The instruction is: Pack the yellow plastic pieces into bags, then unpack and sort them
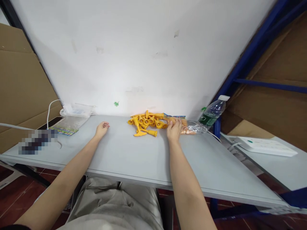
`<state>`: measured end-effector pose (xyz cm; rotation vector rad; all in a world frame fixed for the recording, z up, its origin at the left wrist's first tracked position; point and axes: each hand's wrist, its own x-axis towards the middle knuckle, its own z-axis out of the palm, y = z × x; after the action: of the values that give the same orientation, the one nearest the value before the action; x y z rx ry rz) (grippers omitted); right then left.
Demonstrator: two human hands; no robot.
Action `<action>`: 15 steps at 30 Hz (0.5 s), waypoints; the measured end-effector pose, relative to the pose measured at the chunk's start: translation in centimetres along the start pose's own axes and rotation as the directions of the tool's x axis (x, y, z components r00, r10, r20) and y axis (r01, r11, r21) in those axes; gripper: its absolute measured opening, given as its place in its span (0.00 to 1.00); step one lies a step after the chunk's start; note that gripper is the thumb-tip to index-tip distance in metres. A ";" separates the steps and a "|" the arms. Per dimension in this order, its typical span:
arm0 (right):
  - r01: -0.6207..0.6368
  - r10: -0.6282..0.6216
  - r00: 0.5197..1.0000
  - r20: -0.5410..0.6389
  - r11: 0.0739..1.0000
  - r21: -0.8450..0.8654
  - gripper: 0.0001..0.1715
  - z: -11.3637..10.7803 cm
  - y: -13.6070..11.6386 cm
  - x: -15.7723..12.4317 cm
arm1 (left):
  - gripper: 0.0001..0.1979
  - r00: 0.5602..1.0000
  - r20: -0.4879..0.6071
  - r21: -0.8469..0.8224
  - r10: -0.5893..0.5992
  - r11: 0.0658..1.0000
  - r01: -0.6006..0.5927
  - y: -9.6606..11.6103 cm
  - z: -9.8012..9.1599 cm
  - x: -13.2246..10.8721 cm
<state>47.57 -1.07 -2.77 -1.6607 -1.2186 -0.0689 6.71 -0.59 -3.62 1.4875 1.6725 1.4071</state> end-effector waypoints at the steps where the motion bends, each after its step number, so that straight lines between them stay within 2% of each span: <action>1: 0.003 -0.003 1.000 -0.003 1.000 0.011 0.27 -0.1 0.0 0.0 | 0.09 1.000 -0.008 0.012 0.005 1.000 -0.005 0.1 0.0 -0.1; 4: 0.019 -0.018 0.999 -0.031 0.999 0.036 0.27 -0.2 0.0 0.0 | 0.10 0.996 -0.065 0.107 0.058 0.993 -0.051 0.3 -0.3 -0.2; 7: 0.073 -0.070 0.996 -0.055 0.995 0.069 0.26 -0.1 0.1 0.0 | 0.10 0.981 -0.157 0.283 0.116 0.957 -0.068 0.6 -1.6 -0.1; 12: 0.147 -0.144 0.989 -0.037 0.985 0.088 0.27 0.3 0.0 -0.1 | 0.15 0.918 -0.390 0.476 0.079 0.870 0.127 0.5 -5.3 0.3; 15: 0.127 -0.127 0.992 -0.002 0.989 0.074 0.27 0.4 -0.1 -0.2 | 0.19 0.899 -0.430 0.556 0.086 0.810 0.188 0.1 -7.8 0.9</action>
<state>47.17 -0.88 -2.98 -1.5183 -1.3132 -0.0993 -0.20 -2.64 -0.60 1.4660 2.6033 1.3209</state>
